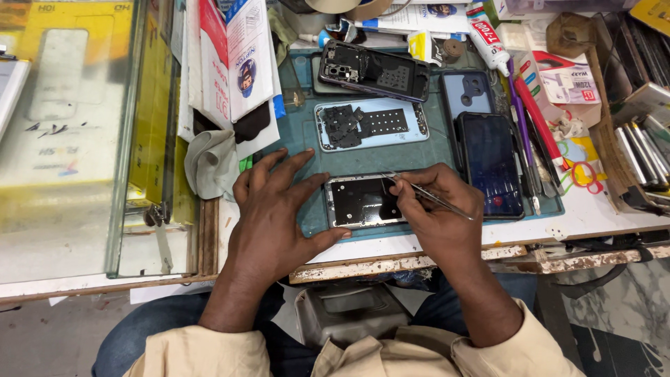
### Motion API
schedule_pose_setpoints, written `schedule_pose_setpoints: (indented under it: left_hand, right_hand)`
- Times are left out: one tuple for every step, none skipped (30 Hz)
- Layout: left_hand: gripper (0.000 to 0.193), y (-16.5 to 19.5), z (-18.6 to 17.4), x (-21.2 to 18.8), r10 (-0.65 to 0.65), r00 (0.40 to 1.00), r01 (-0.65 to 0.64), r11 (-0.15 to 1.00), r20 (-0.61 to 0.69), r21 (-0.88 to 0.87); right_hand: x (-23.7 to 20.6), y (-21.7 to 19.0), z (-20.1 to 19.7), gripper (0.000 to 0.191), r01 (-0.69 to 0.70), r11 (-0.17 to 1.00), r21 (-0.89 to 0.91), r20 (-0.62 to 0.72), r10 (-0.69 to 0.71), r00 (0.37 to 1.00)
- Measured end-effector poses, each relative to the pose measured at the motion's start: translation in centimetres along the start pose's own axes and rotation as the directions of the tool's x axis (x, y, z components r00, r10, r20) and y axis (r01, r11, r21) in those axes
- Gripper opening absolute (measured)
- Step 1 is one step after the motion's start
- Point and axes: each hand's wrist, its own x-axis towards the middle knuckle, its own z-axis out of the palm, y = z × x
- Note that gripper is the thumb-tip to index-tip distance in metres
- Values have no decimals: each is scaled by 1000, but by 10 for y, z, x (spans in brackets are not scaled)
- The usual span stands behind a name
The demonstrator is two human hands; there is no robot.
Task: The person disassembles a mobile phone using a metal prying tool and tweezers. They remove the back cover, disconnect internal components, and lift the screen assembly from the frame. The person then places the screen assembly aside and continues to work on the phone's internal components.
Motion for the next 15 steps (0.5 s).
schedule_pose_setpoints:
  left_hand:
    - [81, 0, 0, 0, 4, 1000, -4, 1000, -3, 1]
    - [81, 0, 0, 0, 5, 1000, -5, 1000, -5, 3]
    - [81, 0, -1, 0, 6, 1000, -6, 1000, -5, 4]
    - [81, 0, 0, 0, 6, 1000, -6, 1000, -3, 4]
    - [81, 0, -1, 0, 7, 1000, -7, 1000, -2, 4]
    - [81, 1, 0, 0, 8, 1000, -8, 1000, -2, 5]
    - [81, 1, 0, 0, 9, 1000, -9, 1000, -1, 5]
    - [81, 1, 0, 0, 8, 1000, -8, 1000, 0, 7]
    - [81, 1, 0, 0, 9, 1000, -9, 1000, 3, 8]
    - [81, 1, -1, 0, 8, 1000, -8, 1000, 5, 8]
    - [81, 2, -1, 1, 8, 1000, -8, 1000, 9, 9]
    - [81, 2, -1, 1, 8, 1000, -8, 1000, 9, 7]
    - [82, 2, -1, 1, 8, 1000, -8, 1000, 9, 6]
    - [82, 2, -1, 2, 8, 1000, -8, 1000, 10, 5]
    - [81, 2, -1, 2, 10, 1000, -10, 1000, 8, 4]
  right_hand:
    - [0, 0, 0, 10, -10, 1000, 9, 4, 10, 1000]
    - [1, 1, 0, 10, -20, 1000, 19, 9, 20, 1000]
    - [2, 1, 0, 10, -24, 999, 38, 20, 24, 1000]
    - [2, 0, 1, 11, -31, 998, 57, 31, 29, 999]
    - [3, -1, 2, 11, -36, 996, 76, 41, 33, 999]
    - [3, -2, 4, 11, -25, 999, 42, 39, 24, 999]
    - [3, -3, 6, 11, -16, 1000, 8, 38, 15, 999]
    - [4, -5, 9, 11, -6, 1000, -25, 37, 7, 999]
    - [5, -7, 12, 11, 34, 999, -35, 56, -32, 998]
    - [6, -10, 15, 10, 74, 996, -44, 77, -70, 995]
    - [7, -12, 18, 10, 113, 992, -52, 98, -107, 989]
    - [8, -15, 22, 10, 107, 992, -60, 119, -99, 988]
    - [9, -17, 25, 9, 100, 993, -68, 140, -90, 986]
    - [10, -19, 26, 9, 94, 993, -76, 161, -81, 984]
    - [11, -20, 27, 9, 84, 995, -54, 163, -74, 984]
